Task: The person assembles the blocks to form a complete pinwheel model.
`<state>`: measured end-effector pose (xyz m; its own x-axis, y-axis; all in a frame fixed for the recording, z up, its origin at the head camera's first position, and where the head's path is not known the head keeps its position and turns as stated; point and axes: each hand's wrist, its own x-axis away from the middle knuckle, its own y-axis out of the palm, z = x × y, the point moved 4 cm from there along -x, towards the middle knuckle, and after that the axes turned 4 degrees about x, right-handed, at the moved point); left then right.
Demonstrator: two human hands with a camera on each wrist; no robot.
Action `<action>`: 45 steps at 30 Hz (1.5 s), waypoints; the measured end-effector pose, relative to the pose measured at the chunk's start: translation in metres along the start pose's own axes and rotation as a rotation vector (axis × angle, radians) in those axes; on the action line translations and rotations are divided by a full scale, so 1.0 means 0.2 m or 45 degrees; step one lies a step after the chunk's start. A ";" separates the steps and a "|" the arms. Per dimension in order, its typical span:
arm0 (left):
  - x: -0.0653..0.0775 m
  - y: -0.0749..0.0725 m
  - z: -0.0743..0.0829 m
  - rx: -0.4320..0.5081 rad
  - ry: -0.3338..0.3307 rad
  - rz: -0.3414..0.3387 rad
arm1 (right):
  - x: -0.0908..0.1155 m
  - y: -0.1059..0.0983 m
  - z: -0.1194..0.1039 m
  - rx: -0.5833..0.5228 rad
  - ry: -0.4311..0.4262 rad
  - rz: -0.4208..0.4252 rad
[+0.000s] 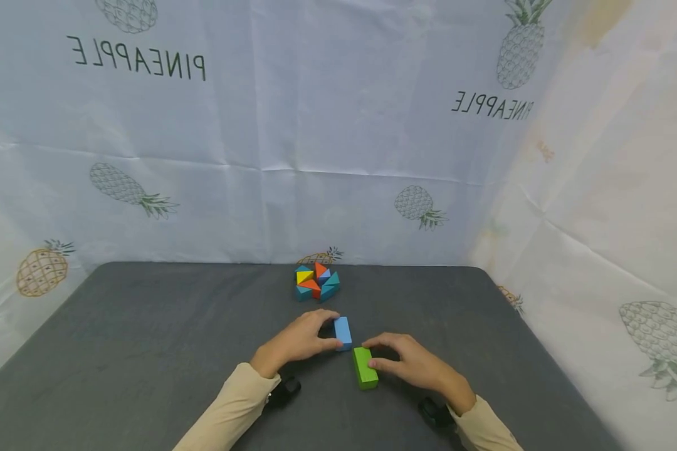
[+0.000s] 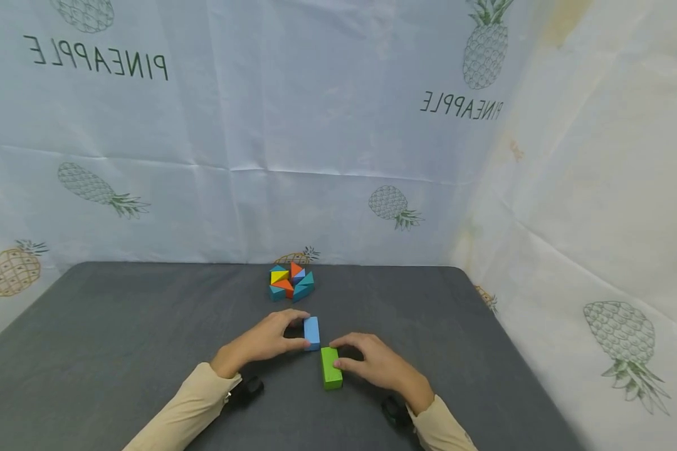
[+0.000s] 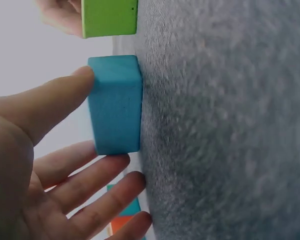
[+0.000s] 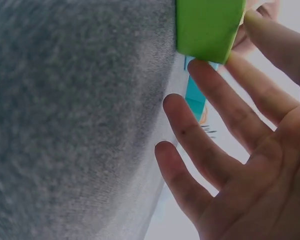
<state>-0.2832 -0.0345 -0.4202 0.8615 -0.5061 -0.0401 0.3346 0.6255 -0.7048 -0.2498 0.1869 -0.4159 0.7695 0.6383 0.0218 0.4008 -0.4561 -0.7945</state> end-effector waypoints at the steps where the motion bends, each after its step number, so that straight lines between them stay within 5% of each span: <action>1: 0.00 0.00 0.01 -0.011 -0.001 -0.002 | 0.00 0.00 0.00 -0.001 -0.003 0.002; 17: -0.01 0.08 0.08 -0.149 0.036 -0.064 | 0.01 -0.01 0.00 -0.078 0.012 -0.044; 34: 0.00 0.09 0.11 -0.110 0.128 -0.123 | 0.02 -0.02 -0.03 -0.095 -0.007 -0.087; 45: 0.01 0.09 0.13 -0.138 0.116 -0.168 | 0.03 -0.01 -0.05 -0.099 -0.003 -0.109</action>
<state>-0.2655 -0.0086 -0.4154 0.7733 -0.6341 -0.0026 0.3950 0.4848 -0.7803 -0.2418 0.1849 -0.4078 0.7297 0.6783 0.0861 0.5024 -0.4465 -0.7404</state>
